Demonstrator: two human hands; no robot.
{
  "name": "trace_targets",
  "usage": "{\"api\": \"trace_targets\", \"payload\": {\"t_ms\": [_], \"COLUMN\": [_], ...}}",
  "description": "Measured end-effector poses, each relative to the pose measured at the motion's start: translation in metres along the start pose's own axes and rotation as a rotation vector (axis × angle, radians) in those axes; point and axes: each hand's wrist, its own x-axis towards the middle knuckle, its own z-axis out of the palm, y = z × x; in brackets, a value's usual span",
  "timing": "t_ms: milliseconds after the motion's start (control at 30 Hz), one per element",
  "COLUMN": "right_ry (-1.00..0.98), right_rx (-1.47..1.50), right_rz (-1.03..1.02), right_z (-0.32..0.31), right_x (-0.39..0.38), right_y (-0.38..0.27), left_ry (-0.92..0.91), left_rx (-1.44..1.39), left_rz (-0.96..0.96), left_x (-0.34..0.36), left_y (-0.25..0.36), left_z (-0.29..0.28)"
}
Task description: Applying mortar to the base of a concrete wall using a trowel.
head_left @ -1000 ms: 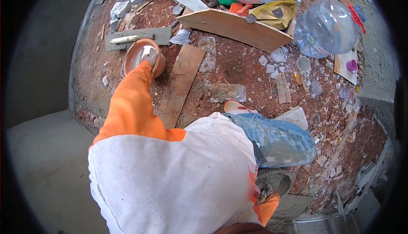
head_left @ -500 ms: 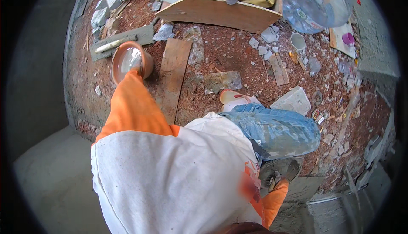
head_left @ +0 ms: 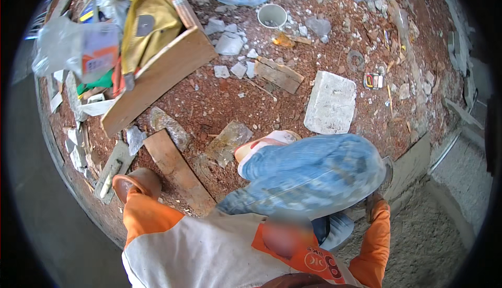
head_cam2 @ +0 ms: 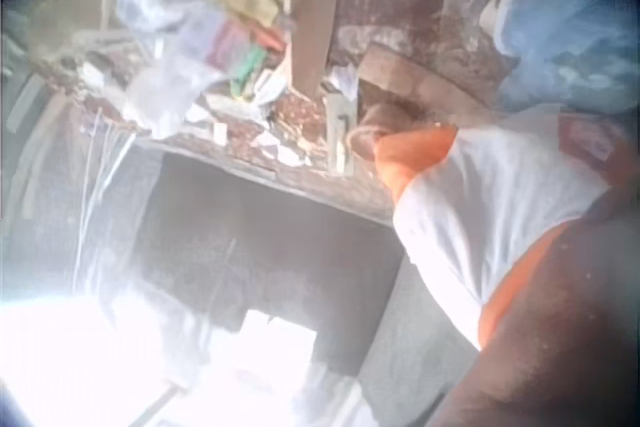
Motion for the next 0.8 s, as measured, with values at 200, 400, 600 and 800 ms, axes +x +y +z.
{"api": "trace_targets", "payload": {"t_ms": [200,400,600,800], "right_ry": [-0.048,-0.055,-0.051,-0.03], "right_rx": [0.01,0.011,-0.019,-0.003], "right_rz": [0.061,0.071,0.063,0.044], "right_z": [-0.007,-0.013,-0.011,-0.005], "right_x": [-0.014,-0.018,-0.017,-0.016], "right_y": [0.012,0.021,0.027,0.028], "left_ry": [-0.04,-0.074,-0.137,-0.217], "left_rx": [0.001,-0.033,-0.086,-0.16], "left_rz": [-0.043,-0.051,-0.043,-0.02], "left_x": [0.009,0.014,0.016,-0.005], "left_y": [0.013,0.015,0.004,0.002], "left_z": [-0.007,-0.01,-0.015,-0.031]}}
